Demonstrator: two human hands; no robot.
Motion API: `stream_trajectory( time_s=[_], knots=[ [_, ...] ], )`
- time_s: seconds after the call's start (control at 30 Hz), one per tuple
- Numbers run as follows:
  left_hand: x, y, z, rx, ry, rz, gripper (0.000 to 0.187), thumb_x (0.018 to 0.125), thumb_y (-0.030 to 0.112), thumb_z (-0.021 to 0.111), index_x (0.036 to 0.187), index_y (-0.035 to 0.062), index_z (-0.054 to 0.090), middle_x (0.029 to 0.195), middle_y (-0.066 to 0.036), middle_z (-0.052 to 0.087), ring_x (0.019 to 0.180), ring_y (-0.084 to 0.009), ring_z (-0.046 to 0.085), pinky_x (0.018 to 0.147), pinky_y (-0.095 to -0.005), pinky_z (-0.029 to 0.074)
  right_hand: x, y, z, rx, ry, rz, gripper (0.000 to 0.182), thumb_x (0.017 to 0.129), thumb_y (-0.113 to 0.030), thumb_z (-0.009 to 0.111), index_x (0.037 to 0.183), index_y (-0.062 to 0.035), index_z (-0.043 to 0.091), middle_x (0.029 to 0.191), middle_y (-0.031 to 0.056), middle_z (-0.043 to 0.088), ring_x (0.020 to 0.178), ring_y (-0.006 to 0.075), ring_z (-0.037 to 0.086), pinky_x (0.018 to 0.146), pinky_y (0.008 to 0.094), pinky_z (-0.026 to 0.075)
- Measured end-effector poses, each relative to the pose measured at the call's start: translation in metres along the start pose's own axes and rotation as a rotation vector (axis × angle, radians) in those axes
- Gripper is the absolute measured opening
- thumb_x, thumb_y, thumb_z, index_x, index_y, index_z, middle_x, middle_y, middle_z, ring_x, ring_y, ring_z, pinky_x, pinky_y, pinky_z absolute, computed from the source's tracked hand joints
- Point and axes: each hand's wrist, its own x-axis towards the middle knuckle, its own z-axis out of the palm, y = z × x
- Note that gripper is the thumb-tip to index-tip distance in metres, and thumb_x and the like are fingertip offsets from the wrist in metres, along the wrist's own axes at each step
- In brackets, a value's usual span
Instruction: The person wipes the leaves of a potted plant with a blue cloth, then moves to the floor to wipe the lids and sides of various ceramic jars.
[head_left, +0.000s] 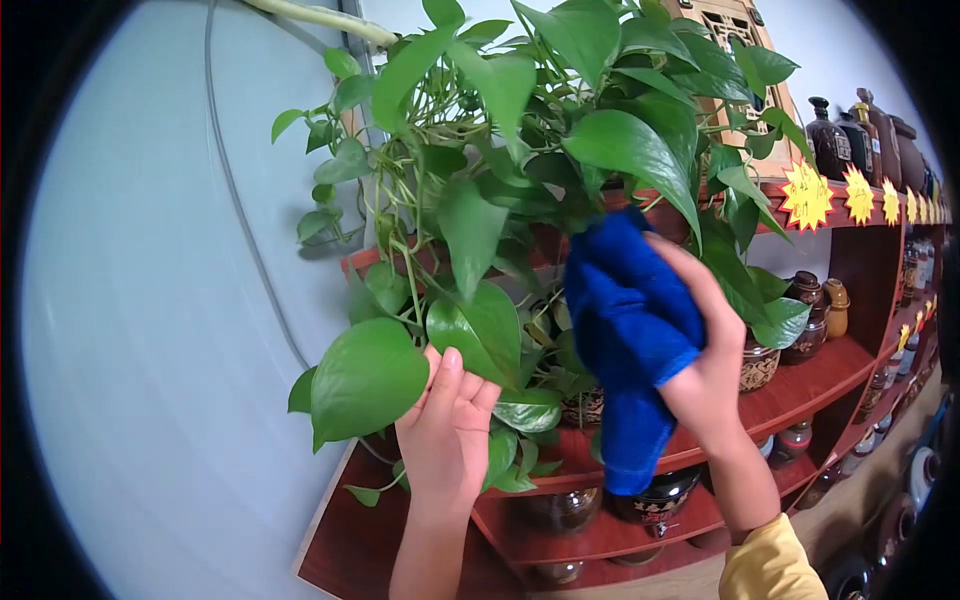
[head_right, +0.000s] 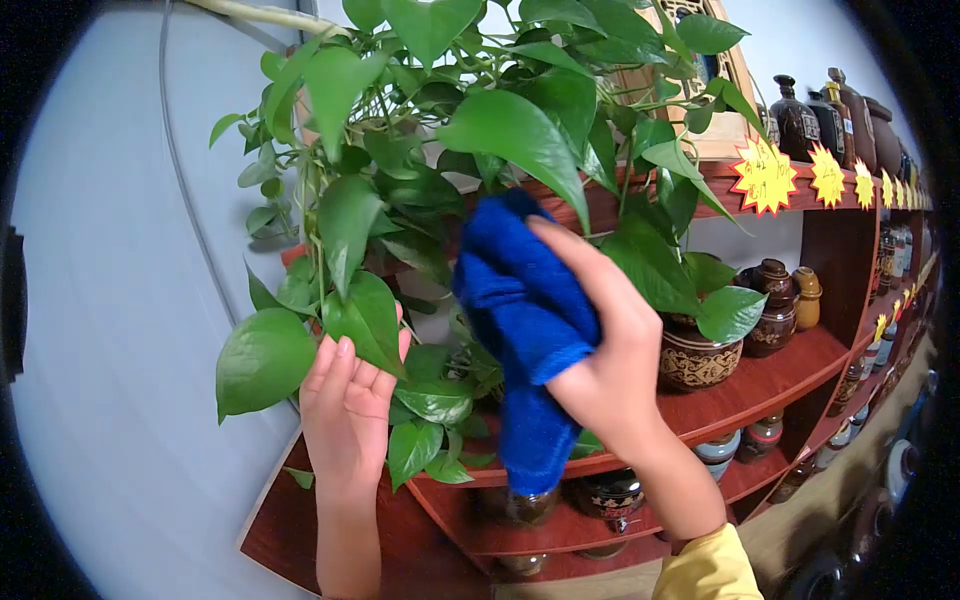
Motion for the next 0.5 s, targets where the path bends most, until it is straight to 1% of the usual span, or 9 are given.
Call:
stream_trajectory(
  time_s=[0.03, 0.1, 0.2, 0.23, 0.33, 0.37, 0.4, 0.47, 0.5],
  knots=[
    [-0.001, -0.001, 0.000, 0.037, 0.011, -0.008, 0.038, 0.094, 0.009, 0.043, 0.126, -0.0104, 0.037, 0.122, -0.020, 0.050, 0.115, -0.0306, 0.051, 0.097, -0.0402, 0.043, -0.004, -0.006, -0.005, 0.215, 0.008, 0.178, 0.054, 0.076, -0.009, 0.065, 0.126, 0.0024, 0.047, 0.118, 0.0123, 0.057, 0.109, 0.0190, 0.054, 0.097, 0.0314, 0.038],
    [-0.005, -0.003, 0.000, 0.075, 0.015, -0.013, 0.039, 0.094, 0.010, 0.044, 0.126, -0.0117, 0.036, 0.123, -0.021, 0.049, 0.115, -0.0323, 0.051, 0.097, -0.0408, 0.042, -0.006, -0.012, -0.016, 0.347, 0.080, 0.253, 0.059, 0.074, -0.009, 0.066, 0.128, 0.0025, 0.045, 0.121, 0.0117, 0.054, 0.113, 0.0195, 0.051, 0.100, 0.0321, 0.034],
    [-0.031, -0.004, -0.004, 0.369, -0.119, -0.068, 0.035, 0.091, 0.016, 0.049, 0.117, -0.0080, 0.045, 0.113, -0.019, 0.054, 0.114, -0.0325, 0.052, 0.094, -0.0392, 0.044, -0.007, -0.010, -0.036, 0.276, 0.074, 0.268, 0.070, 0.067, -0.008, 0.068, 0.131, 0.0021, 0.042, 0.128, 0.0124, 0.049, 0.120, 0.0220, 0.045, 0.105, 0.0336, 0.029],
    [-0.042, -0.007, -0.013, 0.659, -0.174, -0.025, 0.030, 0.085, 0.006, 0.059, 0.112, -0.0036, 0.050, 0.112, -0.012, 0.056, 0.104, -0.0236, 0.056, 0.090, -0.0369, 0.046, -0.007, -0.010, -0.041, 0.295, 0.058, 0.276, 0.072, 0.066, -0.009, 0.069, 0.131, 0.0021, 0.041, 0.129, 0.0126, 0.048, 0.121, 0.0225, 0.045, 0.105, 0.0338, 0.028],
    [-0.072, 0.020, 0.008, 1.130, -0.404, 0.370, 0.030, 0.085, 0.011, 0.057, 0.109, -0.0053, 0.048, 0.113, -0.018, 0.052, 0.106, -0.0275, 0.051, 0.092, -0.0378, 0.042, -0.005, -0.011, -0.050, 0.298, 0.045, 0.281, 0.074, 0.065, -0.008, 0.066, 0.133, 0.0036, 0.037, 0.130, 0.0154, 0.048, 0.122, 0.0253, 0.045, 0.106, 0.0351, 0.028],
    [-0.077, 0.030, 0.023, 1.109, -0.405, 0.504, 0.023, 0.087, 0.018, 0.055, 0.096, -0.0033, 0.052, 0.103, -0.018, 0.053, 0.095, -0.0290, 0.053, 0.087, -0.0391, 0.045, -0.003, -0.006, -0.050, 0.303, 0.046, 0.284, 0.074, 0.065, -0.008, 0.066, 0.133, 0.0036, 0.037, 0.130, 0.0154, 0.048, 0.122, 0.0253, 0.045, 0.106, 0.0351, 0.028],
    [-0.075, 0.035, 0.032, 1.068, -0.374, 0.633, 0.022, 0.090, 0.016, 0.045, 0.095, -0.0052, 0.052, 0.107, -0.020, 0.053, 0.103, -0.0299, 0.052, 0.091, -0.0395, 0.043, 0.002, 0.002, -0.050, 0.442, 0.017, 0.309, 0.071, 0.066, -0.007, 0.068, 0.131, 0.0034, 0.040, 0.128, 0.0136, 0.050, 0.120, 0.0226, 0.046, 0.105, 0.0340, 0.029],
    [-0.046, 0.029, 0.060, 0.704, -0.146, 0.772, 0.054, 0.083, 0.005, 0.059, 0.130, -0.0094, 0.035, 0.132, -0.023, 0.041, 0.125, -0.0274, 0.041, 0.103, -0.0366, 0.033, 0.007, 0.004, -0.045, 0.695, 0.018, 0.406, 0.068, 0.067, -0.004, 0.070, 0.129, 0.0031, 0.043, 0.125, 0.0116, 0.052, 0.117, 0.0196, 0.048, 0.104, 0.0325, 0.031],
    [-0.033, 0.032, 0.068, 0.685, -0.109, 0.671, 0.058, 0.085, 0.007, 0.058, 0.133, -0.0100, 0.030, 0.136, -0.025, 0.036, 0.128, -0.0279, 0.038, 0.105, -0.0360, 0.030, 0.010, 0.001, -0.040, 0.752, 0.031, 0.439, 0.067, 0.068, -0.003, 0.070, 0.130, 0.0028, 0.043, 0.124, 0.0113, 0.053, 0.117, 0.0193, 0.048, 0.103, 0.0322, 0.031]
  ],
)
